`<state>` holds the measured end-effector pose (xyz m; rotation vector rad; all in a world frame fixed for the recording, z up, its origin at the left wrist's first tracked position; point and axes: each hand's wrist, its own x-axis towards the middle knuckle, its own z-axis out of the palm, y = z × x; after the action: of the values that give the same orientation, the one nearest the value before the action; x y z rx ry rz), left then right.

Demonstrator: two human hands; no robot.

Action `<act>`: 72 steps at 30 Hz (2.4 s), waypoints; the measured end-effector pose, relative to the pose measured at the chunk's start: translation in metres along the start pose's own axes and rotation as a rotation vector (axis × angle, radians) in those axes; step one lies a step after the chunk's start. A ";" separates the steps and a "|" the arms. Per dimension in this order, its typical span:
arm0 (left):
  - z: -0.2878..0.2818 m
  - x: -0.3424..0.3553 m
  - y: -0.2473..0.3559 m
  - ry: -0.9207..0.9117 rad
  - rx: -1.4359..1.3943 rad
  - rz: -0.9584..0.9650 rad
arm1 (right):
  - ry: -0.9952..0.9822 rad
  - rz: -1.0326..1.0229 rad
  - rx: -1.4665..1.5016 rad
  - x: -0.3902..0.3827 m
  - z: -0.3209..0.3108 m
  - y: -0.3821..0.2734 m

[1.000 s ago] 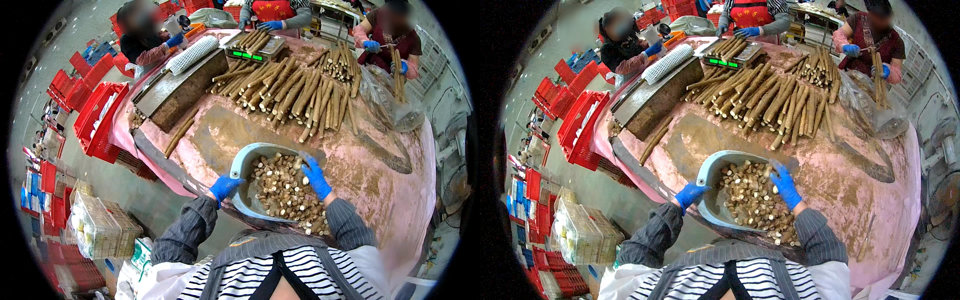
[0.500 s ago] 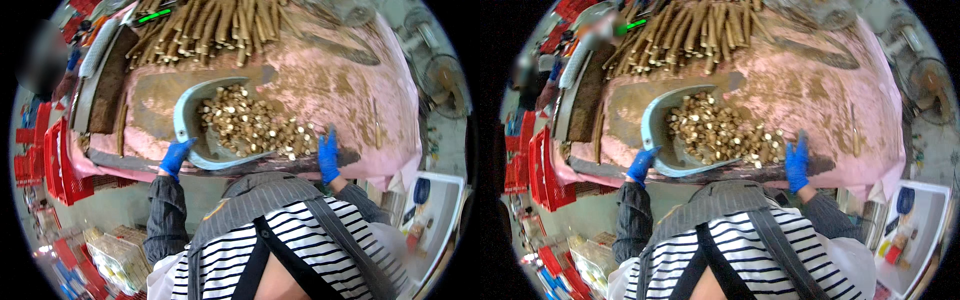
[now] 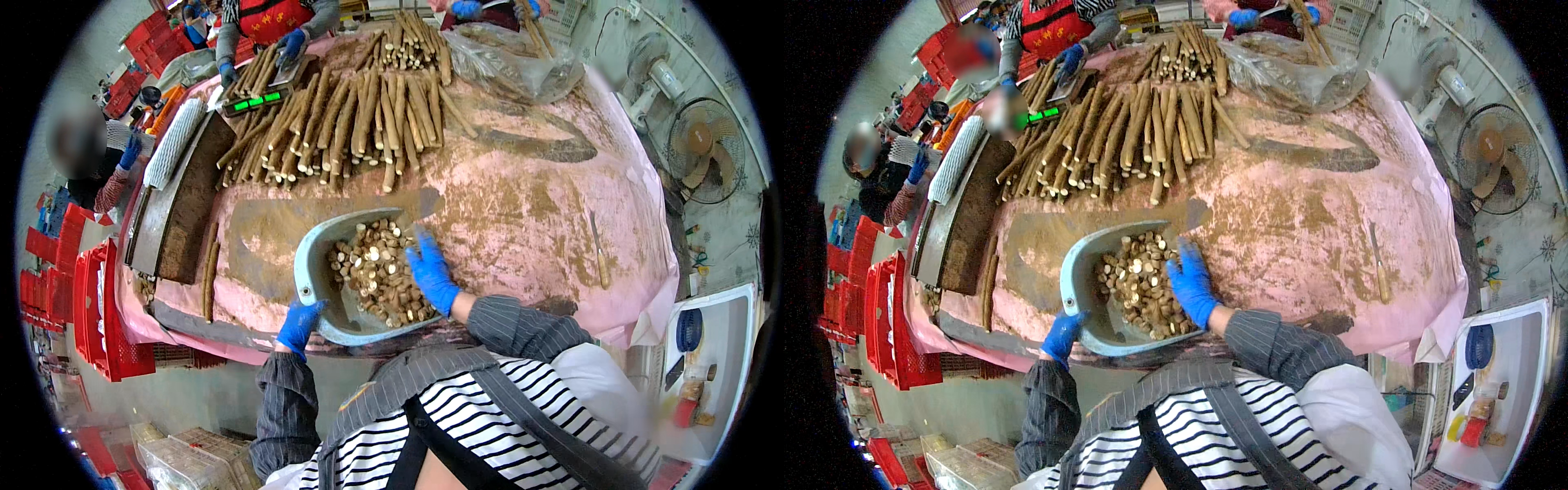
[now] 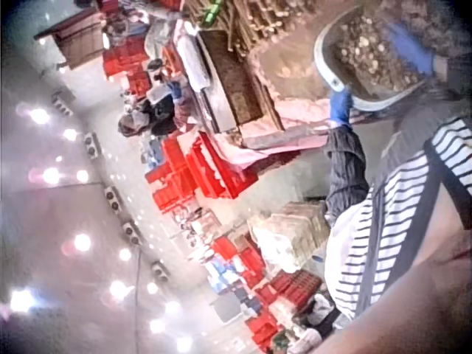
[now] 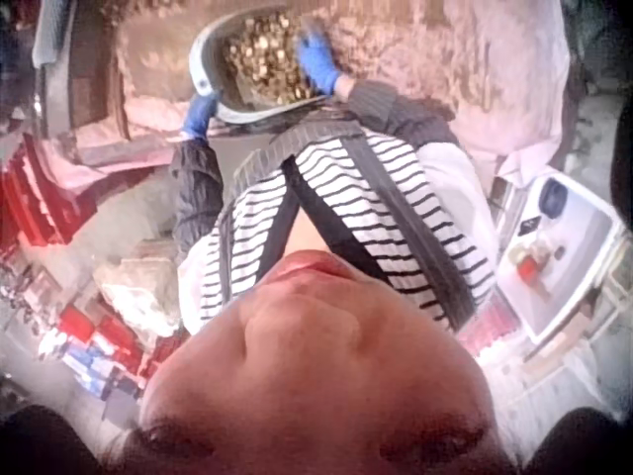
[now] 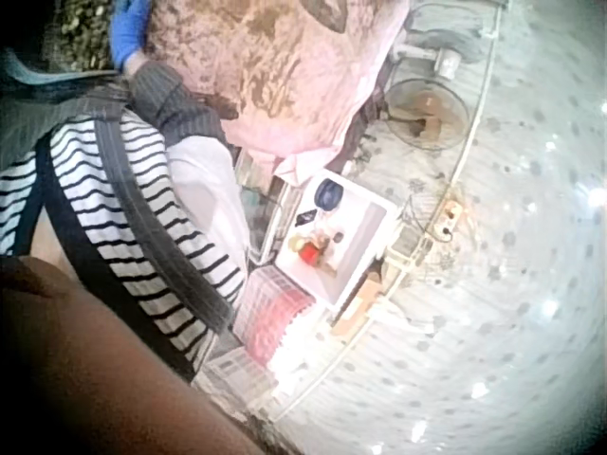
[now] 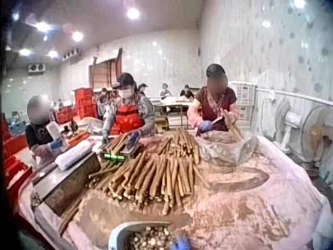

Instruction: The person cuts long, brown root vegetables into small, round slices using a knife. The person gathers the sliced pieces and places them into a blue plastic scoop, then transfers the contents into a white crate.

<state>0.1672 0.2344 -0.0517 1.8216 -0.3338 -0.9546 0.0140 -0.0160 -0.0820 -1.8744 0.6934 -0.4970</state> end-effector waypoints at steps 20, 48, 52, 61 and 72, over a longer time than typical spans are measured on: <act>0.008 -0.006 -0.004 0.128 -0.096 -0.030 | -0.202 -0.178 -0.689 -0.055 -0.116 0.029; 0.007 -0.005 -0.014 0.116 -0.080 -0.065 | -0.313 0.234 -0.504 -0.110 -0.120 0.003; 0.006 -0.006 -0.006 0.090 -0.008 -0.007 | -0.216 0.249 -0.077 -0.087 -0.085 0.021; 0.010 -0.003 -0.015 0.140 -0.136 0.002 | -0.269 -0.129 -0.151 -0.024 -0.030 -0.006; 0.018 -0.019 0.011 0.166 -0.047 -0.087 | -0.223 -0.243 -0.417 0.004 -0.013 -0.003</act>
<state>0.1444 0.2293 -0.0367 1.8699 -0.1294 -0.8567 0.0098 -0.0262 -0.0743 -2.3810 0.4442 -0.3016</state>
